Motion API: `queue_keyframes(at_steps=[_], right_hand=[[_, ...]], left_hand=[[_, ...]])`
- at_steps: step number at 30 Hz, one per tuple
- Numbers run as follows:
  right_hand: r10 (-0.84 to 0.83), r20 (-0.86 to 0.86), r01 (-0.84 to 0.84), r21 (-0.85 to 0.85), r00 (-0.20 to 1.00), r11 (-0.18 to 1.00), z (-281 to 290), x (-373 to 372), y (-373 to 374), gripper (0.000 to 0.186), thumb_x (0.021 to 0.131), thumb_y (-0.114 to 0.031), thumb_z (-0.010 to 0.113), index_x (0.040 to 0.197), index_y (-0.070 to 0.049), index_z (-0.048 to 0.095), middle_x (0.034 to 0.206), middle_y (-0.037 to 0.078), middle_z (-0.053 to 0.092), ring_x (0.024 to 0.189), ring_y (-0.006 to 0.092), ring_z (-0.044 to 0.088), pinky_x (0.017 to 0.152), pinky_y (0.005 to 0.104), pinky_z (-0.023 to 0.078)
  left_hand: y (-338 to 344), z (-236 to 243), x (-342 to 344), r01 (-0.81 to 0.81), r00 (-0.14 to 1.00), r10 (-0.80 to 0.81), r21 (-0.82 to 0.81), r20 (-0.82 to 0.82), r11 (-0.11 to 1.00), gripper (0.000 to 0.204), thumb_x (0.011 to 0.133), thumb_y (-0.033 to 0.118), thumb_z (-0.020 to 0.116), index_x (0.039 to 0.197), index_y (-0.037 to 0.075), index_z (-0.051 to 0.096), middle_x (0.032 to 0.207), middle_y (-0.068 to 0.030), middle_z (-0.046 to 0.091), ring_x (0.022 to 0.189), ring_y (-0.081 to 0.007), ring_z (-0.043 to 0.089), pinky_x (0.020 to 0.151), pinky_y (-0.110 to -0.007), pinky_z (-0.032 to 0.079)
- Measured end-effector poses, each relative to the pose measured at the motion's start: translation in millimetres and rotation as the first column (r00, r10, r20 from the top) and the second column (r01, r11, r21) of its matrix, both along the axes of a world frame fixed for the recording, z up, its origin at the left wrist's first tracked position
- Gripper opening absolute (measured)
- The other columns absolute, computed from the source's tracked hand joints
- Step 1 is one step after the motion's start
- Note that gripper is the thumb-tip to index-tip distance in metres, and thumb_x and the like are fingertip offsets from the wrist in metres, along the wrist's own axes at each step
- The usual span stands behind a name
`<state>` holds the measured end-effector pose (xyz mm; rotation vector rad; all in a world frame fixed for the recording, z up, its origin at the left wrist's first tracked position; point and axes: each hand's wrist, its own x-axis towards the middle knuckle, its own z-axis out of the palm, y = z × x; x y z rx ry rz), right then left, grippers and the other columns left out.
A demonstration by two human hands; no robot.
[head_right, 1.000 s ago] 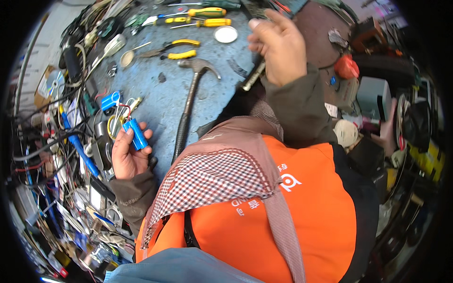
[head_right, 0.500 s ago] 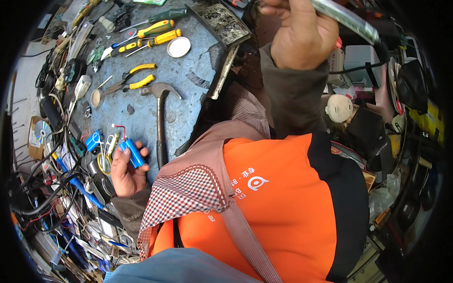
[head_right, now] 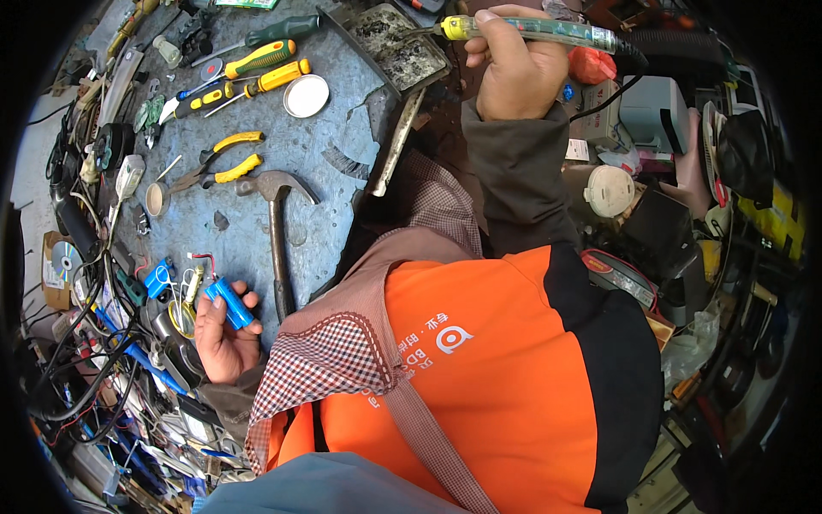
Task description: The person solders wires to a small white component and then to a blue cylindrical battery pack. They use a soldering iron and solder wire, handling the components with both hands on a cluttered workbench.
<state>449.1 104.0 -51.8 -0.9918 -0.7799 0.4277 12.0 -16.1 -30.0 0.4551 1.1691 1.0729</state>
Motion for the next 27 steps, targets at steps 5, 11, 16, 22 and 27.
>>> queue_keyframes(at_steps=[5,11,16,22,27], right_hand=[[0.024,-0.069,-0.026,-0.034,0.997,0.999,-3,9,0,0.015,0.095,-0.004,0.060,0.103,0.008,0.066,0.084,0.016,0.070,0.064,0.0196,0.067,0.057,0.0300,0.054],[0.065,-0.146,-0.065,0.007,0.987,0.998,-11,13,4,0.015,0.095,-0.004,0.060,0.102,0.008,0.066,0.084,0.017,0.070,0.064,0.0215,0.067,0.057,0.0322,0.054],[0.065,-0.119,-0.064,0.010,0.991,0.998,-11,13,3,0.015,0.095,-0.003,0.059,0.102,0.008,0.065,0.088,0.019,0.071,0.065,0.0217,0.067,0.058,0.0324,0.054],[0.074,-0.080,-0.073,0.015,0.994,0.997,-10,12,3,0.014,0.095,-0.001,0.058,0.104,0.008,0.063,0.094,0.021,0.072,0.068,0.0215,0.067,0.060,0.0322,0.055],[0.105,-0.105,-0.103,0.025,0.989,0.994,-11,13,3,0.014,0.095,0.000,0.057,0.104,0.008,0.062,0.096,0.022,0.071,0.067,0.0215,0.066,0.060,0.0317,0.054]], left_hand=[[2,2,1,-0.001,1.000,0.001,-0.010,-0.009,1.000,0.026,0.105,0.011,0.056,0.125,-0.007,0.056,0.115,-0.0240,0.071,0.096,-0.0305,0.077,0.057,-0.038,0.068],[1,1,0,-0.003,1.000,0.003,-0.004,0.006,1.000,0.027,0.106,0.011,0.056,0.126,-0.007,0.056,0.115,-0.0242,0.071,0.096,-0.0308,0.077,0.058,-0.038,0.068],[1,1,-1,0.006,1.000,-0.006,0.000,0.015,1.000,0.027,0.106,0.011,0.056,0.126,-0.007,0.055,0.115,-0.0246,0.070,0.096,-0.0309,0.077,0.058,-0.038,0.069],[1,0,-2,0.016,1.000,-0.016,0.004,0.022,1.000,0.027,0.106,0.011,0.055,0.126,-0.007,0.055,0.116,-0.0249,0.070,0.097,-0.0309,0.077,0.059,-0.038,0.069],[1,0,-2,0.011,0.999,-0.011,0.000,0.031,1.000,0.027,0.106,0.011,0.055,0.126,-0.007,0.055,0.116,-0.0251,0.070,0.097,-0.0315,0.077,0.059,-0.039,0.069]])
